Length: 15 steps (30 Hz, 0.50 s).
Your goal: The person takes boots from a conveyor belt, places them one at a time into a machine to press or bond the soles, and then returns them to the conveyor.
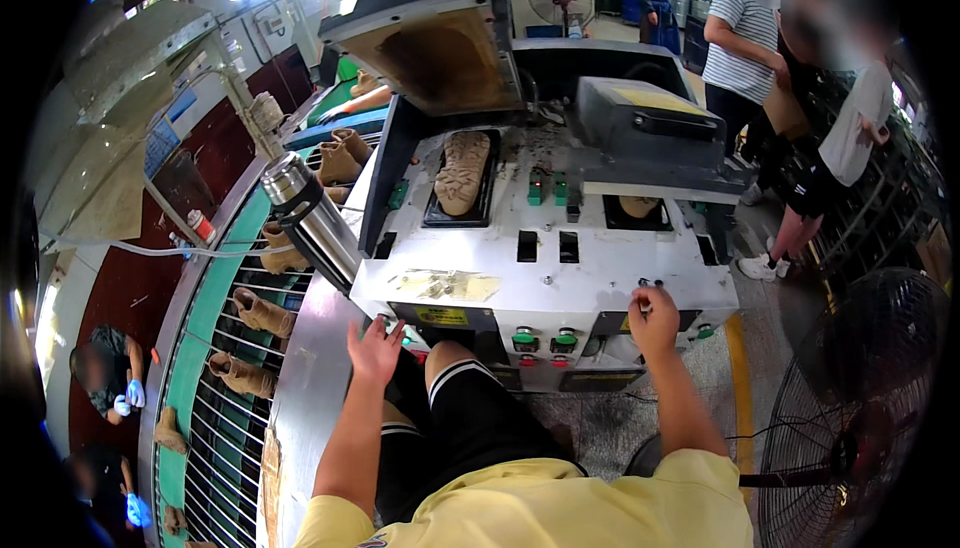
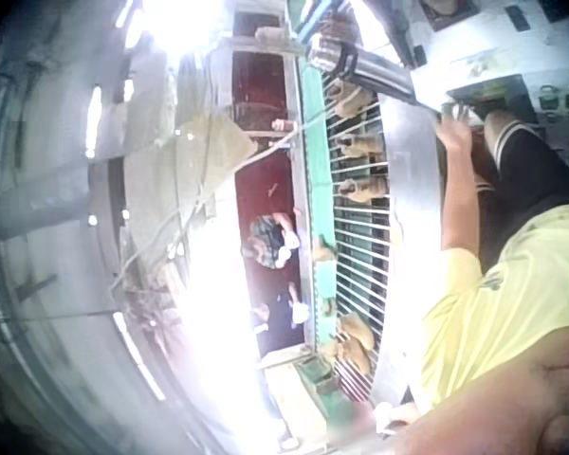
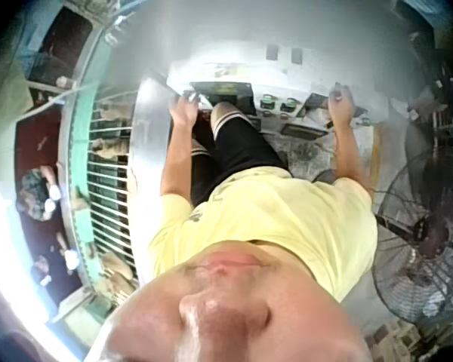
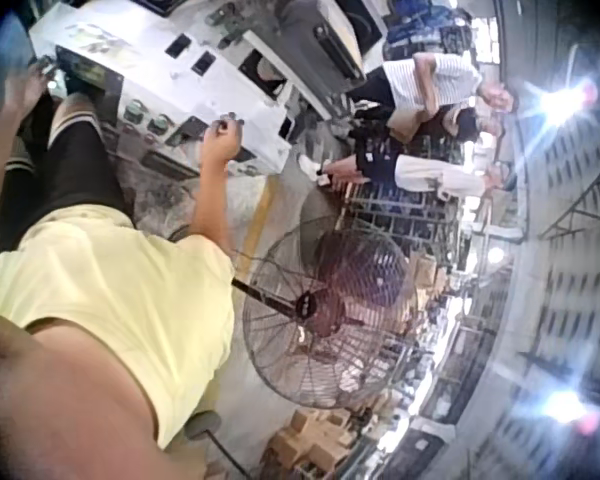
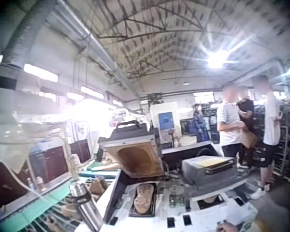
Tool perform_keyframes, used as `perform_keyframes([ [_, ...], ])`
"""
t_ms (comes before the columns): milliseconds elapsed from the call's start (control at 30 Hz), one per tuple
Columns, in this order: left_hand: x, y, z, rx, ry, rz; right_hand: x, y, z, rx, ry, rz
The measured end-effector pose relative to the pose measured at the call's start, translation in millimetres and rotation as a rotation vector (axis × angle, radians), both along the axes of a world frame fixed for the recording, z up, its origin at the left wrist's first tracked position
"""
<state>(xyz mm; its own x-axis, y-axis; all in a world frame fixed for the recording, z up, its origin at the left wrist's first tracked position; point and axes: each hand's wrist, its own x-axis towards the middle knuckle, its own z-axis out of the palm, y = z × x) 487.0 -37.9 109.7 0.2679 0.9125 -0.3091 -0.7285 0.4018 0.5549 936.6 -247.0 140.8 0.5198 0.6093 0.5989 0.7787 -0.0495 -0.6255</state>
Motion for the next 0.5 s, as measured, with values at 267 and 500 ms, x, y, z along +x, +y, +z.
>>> perform_keyframes([
  [267, -184, -46, -89, -0.01, 0.881, 0.739, 35, 101, 62, -0.071, -0.211, -0.215],
  [500, -232, -122, -109, 0.119, 1.091, 0.64, 93, 197, 101, -0.65, -0.115, -0.413],
])
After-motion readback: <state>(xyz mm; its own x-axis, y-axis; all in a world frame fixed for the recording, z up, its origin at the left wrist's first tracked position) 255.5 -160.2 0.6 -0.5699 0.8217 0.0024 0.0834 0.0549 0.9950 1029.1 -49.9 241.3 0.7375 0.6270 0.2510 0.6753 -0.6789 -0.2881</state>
